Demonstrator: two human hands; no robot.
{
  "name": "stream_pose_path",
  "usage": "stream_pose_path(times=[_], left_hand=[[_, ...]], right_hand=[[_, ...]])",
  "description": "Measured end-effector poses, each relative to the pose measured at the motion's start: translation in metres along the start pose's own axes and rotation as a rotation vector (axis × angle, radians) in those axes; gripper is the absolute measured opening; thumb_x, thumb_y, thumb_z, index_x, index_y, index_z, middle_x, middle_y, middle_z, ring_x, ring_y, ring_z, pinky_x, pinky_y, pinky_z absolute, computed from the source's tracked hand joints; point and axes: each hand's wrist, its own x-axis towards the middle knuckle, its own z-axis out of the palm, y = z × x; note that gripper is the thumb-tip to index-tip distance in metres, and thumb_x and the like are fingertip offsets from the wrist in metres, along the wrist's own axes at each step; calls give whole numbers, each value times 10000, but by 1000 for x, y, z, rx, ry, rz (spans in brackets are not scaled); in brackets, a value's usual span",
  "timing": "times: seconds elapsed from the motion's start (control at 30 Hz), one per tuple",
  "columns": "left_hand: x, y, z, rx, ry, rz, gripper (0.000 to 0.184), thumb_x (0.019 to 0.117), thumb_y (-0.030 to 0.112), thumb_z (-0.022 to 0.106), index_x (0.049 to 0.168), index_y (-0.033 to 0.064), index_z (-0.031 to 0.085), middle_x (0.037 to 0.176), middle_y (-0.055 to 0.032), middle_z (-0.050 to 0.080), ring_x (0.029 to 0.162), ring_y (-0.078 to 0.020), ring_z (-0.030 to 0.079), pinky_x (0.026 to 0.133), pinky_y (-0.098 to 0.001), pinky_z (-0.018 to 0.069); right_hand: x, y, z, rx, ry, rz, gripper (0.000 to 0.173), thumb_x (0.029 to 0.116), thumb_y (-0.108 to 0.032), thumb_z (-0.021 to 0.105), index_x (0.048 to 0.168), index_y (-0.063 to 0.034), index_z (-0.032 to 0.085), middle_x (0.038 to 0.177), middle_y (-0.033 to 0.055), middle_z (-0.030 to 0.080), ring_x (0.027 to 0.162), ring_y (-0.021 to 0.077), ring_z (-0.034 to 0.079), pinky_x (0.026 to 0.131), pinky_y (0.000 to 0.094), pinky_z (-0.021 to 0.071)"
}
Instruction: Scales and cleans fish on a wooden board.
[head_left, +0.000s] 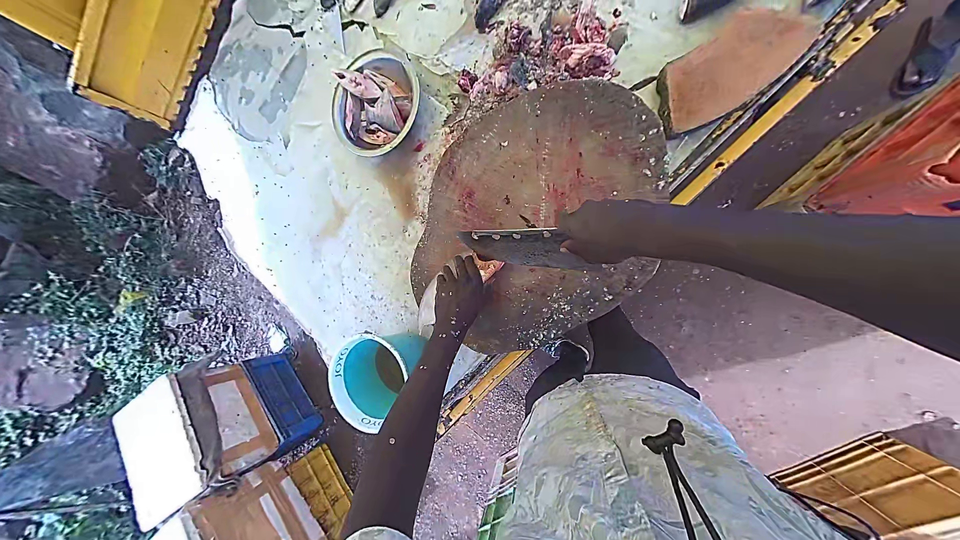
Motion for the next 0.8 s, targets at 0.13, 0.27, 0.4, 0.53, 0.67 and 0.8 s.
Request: stream_pose_path(times=[0.13,0.27,0.4,0.53,0.67,0.8], left_hand=[[-3,-9,1,-42,18,36,511,1023,221,555,1437,-60,453,1424,-301,526,1135,-498,622,885,-570,551],[14,-12,-29,-119,-108,-11,468,1019,251,547,1399,-17,501,1347,-256,584,1122,-457,635,878,-575,544],[46,-33,-66,-188,-239,-81,494,1063,467,447,1213,32,626,1116,-232,698,1072,-436,678,864,-634,526],[77,-48,-84,-280,-336,-70,612,1075,542,381,1035,-7,648,1040,-257,686,1039,-441,679,821,-662,518],[80,-44,-94,-307,-371,-80,581,1082,491,401,1048,-34,648,1082,-280,682,1070,-447,676,852,-665,521],[66,-49,-81,-440,-331,-101,511,1080,435,414,1053,-23,639,1042,-259,688,1029,-426,690,845,-645,532]], right_hand=[[-4,-5,4,196,-80,56,280,1072,-335,545,1063,-56,560,754,121,595,554,241,606,509,416,533],[47,-28,14,545,-48,106,321,1090,-328,517,1116,-8,524,687,123,568,465,201,580,461,358,547],[137,-71,13,1058,141,192,321,1073,-296,512,1141,17,525,766,135,594,490,213,604,478,401,568],[79,-64,46,731,205,151,285,1081,-229,526,1263,-23,451,830,168,614,610,272,674,546,431,599],[14,-40,77,96,200,230,365,998,-154,639,1301,-75,451,987,225,677,950,459,708,750,617,573],[26,-32,78,82,191,205,364,1019,-194,611,1328,-88,452,969,214,680,926,448,711,751,611,580]])
